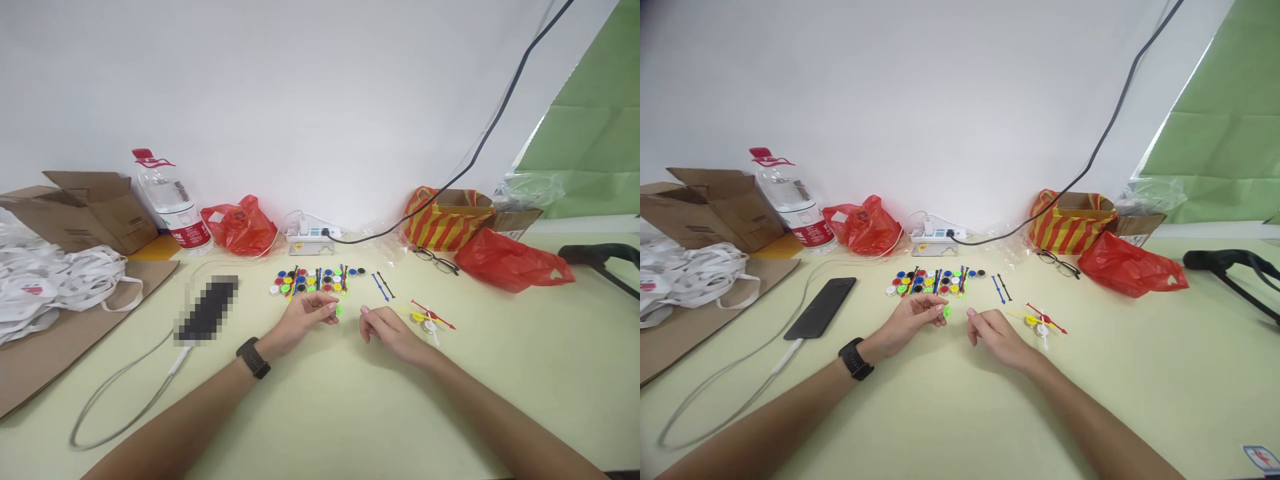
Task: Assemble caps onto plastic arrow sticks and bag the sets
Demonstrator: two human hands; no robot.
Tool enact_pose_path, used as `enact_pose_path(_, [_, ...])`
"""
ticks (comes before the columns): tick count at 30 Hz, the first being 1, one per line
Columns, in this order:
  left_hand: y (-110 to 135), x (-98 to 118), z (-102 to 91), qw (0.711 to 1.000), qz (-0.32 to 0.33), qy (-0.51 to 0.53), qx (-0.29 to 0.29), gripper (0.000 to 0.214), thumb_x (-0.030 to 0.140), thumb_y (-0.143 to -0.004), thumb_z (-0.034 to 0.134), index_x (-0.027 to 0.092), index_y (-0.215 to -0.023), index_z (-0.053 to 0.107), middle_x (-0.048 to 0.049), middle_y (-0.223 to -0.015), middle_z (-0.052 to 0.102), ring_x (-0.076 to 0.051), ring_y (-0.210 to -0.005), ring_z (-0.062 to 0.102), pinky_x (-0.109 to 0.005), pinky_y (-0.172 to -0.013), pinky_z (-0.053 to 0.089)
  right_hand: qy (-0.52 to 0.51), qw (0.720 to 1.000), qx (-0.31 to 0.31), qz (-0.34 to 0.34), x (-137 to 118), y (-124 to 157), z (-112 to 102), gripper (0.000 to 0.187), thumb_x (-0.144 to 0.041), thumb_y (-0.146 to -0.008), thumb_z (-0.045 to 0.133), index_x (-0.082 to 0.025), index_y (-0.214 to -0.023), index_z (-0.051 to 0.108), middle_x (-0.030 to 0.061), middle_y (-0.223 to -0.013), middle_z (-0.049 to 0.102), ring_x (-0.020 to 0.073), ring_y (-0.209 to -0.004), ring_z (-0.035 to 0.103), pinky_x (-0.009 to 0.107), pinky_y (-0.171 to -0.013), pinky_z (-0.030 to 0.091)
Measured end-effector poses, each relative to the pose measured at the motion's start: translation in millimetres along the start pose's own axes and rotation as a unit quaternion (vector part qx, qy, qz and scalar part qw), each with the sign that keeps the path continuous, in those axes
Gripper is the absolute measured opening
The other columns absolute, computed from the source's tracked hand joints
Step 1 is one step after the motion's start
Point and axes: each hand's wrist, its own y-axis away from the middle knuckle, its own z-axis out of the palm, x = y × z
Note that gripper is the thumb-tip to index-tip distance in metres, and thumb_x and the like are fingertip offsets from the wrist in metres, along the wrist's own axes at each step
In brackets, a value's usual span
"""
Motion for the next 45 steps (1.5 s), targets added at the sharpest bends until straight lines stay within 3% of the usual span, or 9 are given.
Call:
enact_pose_path(8, [-5, 2, -3.0, 0.989, -0.032, 0.142, 0.020, 0.027, 0.036, -0.085, 0.082, 0.015, -0.100, 0.074, -0.0041, -0.086, 0.069, -0.013, -0.078, 0.065, -0.025, -0.076, 0.051, 0.011, 1.000, 0.012, 0.004, 2, -1, 0, 0.068, -0.062, -0.107, 0.030, -0.018, -0.067, 0.064, -0.0027, -0.058, 0.042, 0.0148, -0.057, 0.044, 0.030, -0.062, 0.034])
enact_pose_path(19, [-3, 7, -1.0, 0.976, -0.070, 0.206, 0.024, 0.026, 0.032, -0.082, 0.084, 0.013, -0.083, 0.066, -0.0032, -0.079, 0.063, -0.013, -0.075, 0.061, -0.025, -0.075, 0.050, 0.030, 0.999, 0.013, 0.011, 3, -1, 1, 0.065, -0.058, -0.108, 0.031, -0.018, -0.070, 0.067, -0.0024, -0.059, 0.044, 0.0145, -0.059, 0.046, 0.029, -0.062, 0.033])
enact_pose_path(34, [-1, 6, 0.1, 0.977, -0.097, 0.189, -0.011, 0.027, 0.035, -0.085, 0.082, 0.014, -0.085, 0.066, -0.0044, -0.081, 0.067, -0.015, -0.082, 0.065, -0.028, -0.080, 0.050, 0.039, 0.999, 0.013, 0.014, 2, -1, 1, 0.063, -0.057, -0.108, 0.030, -0.018, -0.074, 0.067, -0.0013, -0.063, 0.047, 0.0161, -0.062, 0.048, 0.029, -0.064, 0.035])
enact_pose_path(41, [-1, 5, -1.7, 0.985, -0.086, 0.148, -0.031, 0.029, 0.035, -0.086, 0.081, 0.015, -0.106, 0.071, -0.0025, -0.088, 0.068, -0.013, -0.083, 0.067, -0.027, -0.083, 0.049, 0.060, 0.997, 0.039, -0.041, -1, -4, 1, 0.040, -0.050, -0.106, 0.041, -0.020, -0.093, 0.062, -0.0021, -0.073, 0.048, 0.0156, -0.068, 0.046, 0.028, -0.064, 0.035])
enact_pose_path(45, [2, 7, 0.4, 0.991, -0.083, 0.093, -0.056, 0.030, 0.035, -0.087, 0.081, 0.017, -0.109, 0.072, -0.0028, -0.092, 0.069, -0.014, -0.087, 0.069, -0.028, -0.084, 0.050, 0.038, 0.997, 0.040, -0.050, 1, -4, 3, 0.030, -0.048, -0.105, 0.047, -0.021, -0.103, 0.062, -0.0050, -0.067, 0.040, 0.0138, -0.061, 0.039, 0.027, -0.058, 0.029])
